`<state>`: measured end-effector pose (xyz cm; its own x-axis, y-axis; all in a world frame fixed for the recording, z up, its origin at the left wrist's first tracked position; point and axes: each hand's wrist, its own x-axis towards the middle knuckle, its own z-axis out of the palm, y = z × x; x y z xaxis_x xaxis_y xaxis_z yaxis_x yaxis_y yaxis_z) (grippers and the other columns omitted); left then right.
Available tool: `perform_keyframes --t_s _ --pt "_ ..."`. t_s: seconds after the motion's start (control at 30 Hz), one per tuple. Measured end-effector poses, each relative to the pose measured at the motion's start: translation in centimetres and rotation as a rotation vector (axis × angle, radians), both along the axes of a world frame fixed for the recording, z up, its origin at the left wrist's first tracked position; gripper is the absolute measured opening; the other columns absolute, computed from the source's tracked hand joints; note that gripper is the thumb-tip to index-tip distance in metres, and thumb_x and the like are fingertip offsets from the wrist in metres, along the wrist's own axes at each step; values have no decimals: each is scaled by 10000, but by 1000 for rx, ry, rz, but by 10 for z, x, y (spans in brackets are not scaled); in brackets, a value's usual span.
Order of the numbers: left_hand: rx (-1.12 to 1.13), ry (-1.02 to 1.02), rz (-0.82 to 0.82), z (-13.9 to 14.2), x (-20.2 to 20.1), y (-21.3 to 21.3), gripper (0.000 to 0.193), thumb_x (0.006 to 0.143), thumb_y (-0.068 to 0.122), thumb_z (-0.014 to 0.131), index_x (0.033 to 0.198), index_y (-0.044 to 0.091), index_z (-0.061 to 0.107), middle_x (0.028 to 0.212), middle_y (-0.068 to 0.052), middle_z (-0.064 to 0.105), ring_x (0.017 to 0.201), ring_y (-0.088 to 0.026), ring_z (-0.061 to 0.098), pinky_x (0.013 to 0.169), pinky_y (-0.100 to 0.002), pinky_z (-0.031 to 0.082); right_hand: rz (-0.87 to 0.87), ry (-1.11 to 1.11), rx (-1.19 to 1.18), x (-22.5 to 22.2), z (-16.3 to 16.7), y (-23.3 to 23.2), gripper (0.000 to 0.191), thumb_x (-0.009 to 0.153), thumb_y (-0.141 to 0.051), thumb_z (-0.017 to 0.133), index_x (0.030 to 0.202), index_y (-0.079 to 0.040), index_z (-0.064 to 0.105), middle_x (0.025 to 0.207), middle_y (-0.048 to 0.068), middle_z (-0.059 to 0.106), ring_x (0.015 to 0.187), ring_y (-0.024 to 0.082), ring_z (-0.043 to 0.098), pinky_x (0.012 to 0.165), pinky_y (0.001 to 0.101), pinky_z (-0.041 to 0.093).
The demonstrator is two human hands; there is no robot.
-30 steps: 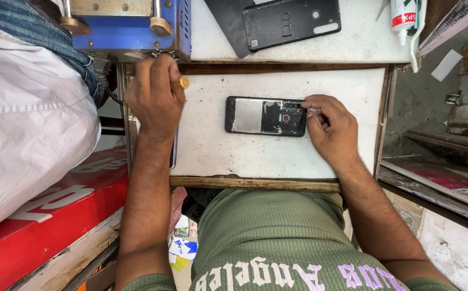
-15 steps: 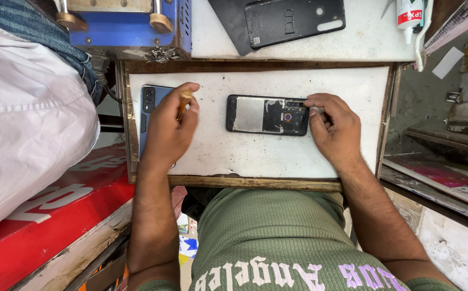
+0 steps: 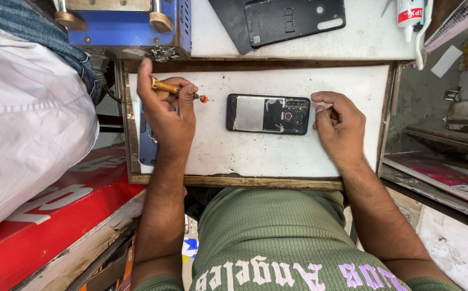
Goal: The person repairs a smartphone at a workbench. They use a screwdriver to unscrew the back of the phone, pry off the back cover, handle the camera module and internal components, and reassemble the phone by pressing the cover back on and tightening screws.
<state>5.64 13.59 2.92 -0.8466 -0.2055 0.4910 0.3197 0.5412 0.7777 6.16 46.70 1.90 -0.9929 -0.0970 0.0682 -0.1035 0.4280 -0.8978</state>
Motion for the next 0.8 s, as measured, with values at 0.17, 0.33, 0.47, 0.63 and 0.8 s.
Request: perform_keyframes --t_s 0.17,0.33,0.47,0.63,0.8 --pt "-63 -1 -24 -6 -3 1 639 1122 152 690 1566 87 235 1022 -108 747 893 -164 757 678 -225 622 -34 -56 -41 1 2 2 197 1052 40 584 1217 -19 673 768 27 645 679 59 649 567 194 513" --pt "81 -61 -58 -1 0 4 628 1150 145 664 1578 90 208 1023 -122 749 882 -165 770 705 -229 638 -77 -143 -153 -2 2 4 189 1067 28 548 1206 -12 670 745 18 637 660 51 629 537 194 497" --pt "278 -79 -123 7 4 20 649 1144 143 666 1584 105 190 988 -144 744 906 -211 778 789 -287 665 -79 -131 -250 -4 -2 8 181 1072 35 524 1191 2 656 906 51 689 670 45 624 547 192 505" --pt "540 -135 -274 15 2 63 650 1139 99 642 1582 104 167 1030 -166 726 989 -241 757 929 -348 668 -59 -102 -321 -6 -5 14 164 1054 47 541 1184 10 635 1028 94 718 668 42 609 563 187 522" --pt "549 -175 -361 14 -5 101 619 1120 59 599 1557 105 163 1112 -153 705 998 -214 750 897 -324 668 89 -70 -411 -4 -9 8 275 972 74 630 1232 -7 589 1197 128 708 680 33 608 569 175 548"
